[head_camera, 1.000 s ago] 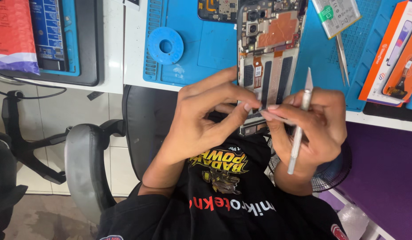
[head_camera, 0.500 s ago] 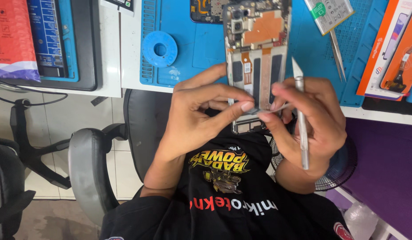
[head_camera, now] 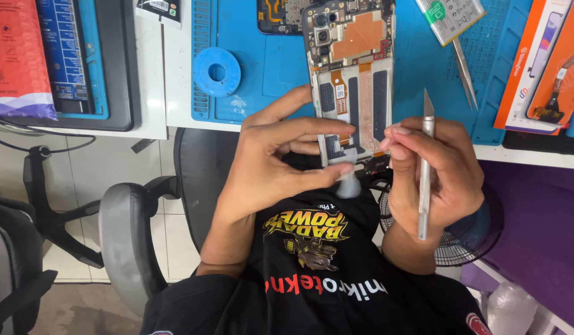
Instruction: The person handles a phone battery, then holds the disassembled phone frame and uses a metal pry tool to scrape and lift components and adhesive inside the phone body. They work over a blue repair mat with the phone's back cover and battery set aside on the bench.
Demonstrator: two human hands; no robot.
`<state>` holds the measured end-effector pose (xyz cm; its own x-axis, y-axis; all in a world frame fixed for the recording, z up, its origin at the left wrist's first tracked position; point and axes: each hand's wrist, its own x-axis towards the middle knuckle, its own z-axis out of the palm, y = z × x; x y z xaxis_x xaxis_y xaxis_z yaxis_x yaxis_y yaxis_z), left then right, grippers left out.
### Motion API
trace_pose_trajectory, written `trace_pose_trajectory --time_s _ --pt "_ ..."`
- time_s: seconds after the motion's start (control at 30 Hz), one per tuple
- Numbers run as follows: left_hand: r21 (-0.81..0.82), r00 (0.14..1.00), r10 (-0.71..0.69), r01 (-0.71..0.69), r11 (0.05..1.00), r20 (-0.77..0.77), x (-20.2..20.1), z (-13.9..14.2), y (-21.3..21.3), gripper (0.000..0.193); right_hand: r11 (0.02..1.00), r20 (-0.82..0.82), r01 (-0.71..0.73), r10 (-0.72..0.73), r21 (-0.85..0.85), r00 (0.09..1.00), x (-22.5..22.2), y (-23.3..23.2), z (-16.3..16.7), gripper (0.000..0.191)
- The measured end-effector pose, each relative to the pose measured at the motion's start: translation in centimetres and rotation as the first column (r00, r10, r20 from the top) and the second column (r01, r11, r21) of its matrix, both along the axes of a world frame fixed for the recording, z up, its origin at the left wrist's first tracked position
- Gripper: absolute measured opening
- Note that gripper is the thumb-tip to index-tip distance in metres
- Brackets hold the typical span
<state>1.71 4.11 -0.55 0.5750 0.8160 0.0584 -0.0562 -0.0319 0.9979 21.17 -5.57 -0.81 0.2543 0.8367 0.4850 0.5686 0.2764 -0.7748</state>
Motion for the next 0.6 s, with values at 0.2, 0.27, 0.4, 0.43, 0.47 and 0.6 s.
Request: trace_pose_trajectory --time_s 0.2,0.27,0.4,0.43,0.47,0.6 --pt "-0.004 0.999 -0.007 0.007 1.0 0.044 -0.1 -0.6 -0.1 0.031 0.998 0.134 -0.063 0.065 -0.019 0.989 0.3 0.4 0.8 0.024" --pt "0.001 0.999 0.01 -0.011 1.0 0.047 0.1 -0.8 -0.1 0.029 0.993 0.216 -0.11 0.118 -0.049 0.969 0.5 0.5 1.4 0.028" --pt "0.042 0.999 0.054 -0.055 0.998 0.006 0.3 -0.7 -0.3 0.029 0.986 0.296 -0.129 0.155 -0.103 0.943 0.4 0.6 2.2 0.033" --pt "0.057 0.998 0.056 -0.056 0.997 0.002 0.2 -0.7 -0.3 0.029 0.987 0.311 -0.123 0.15 -0.106 0.938 0.4 0.6 2.3 0.033" --pt "0.07 0.998 0.058 -0.057 0.996 -0.003 0.2 -0.7 -0.3 0.028 0.987 0.304 -0.125 0.15 -0.101 0.941 0.3 0.7 2.3 0.033" --pt "0.107 0.998 0.068 -0.066 0.992 -0.008 0.3 -0.6 -0.2 0.025 0.99 0.305 -0.121 0.138 -0.072 0.942 0.3 0.9 2.0 0.033"
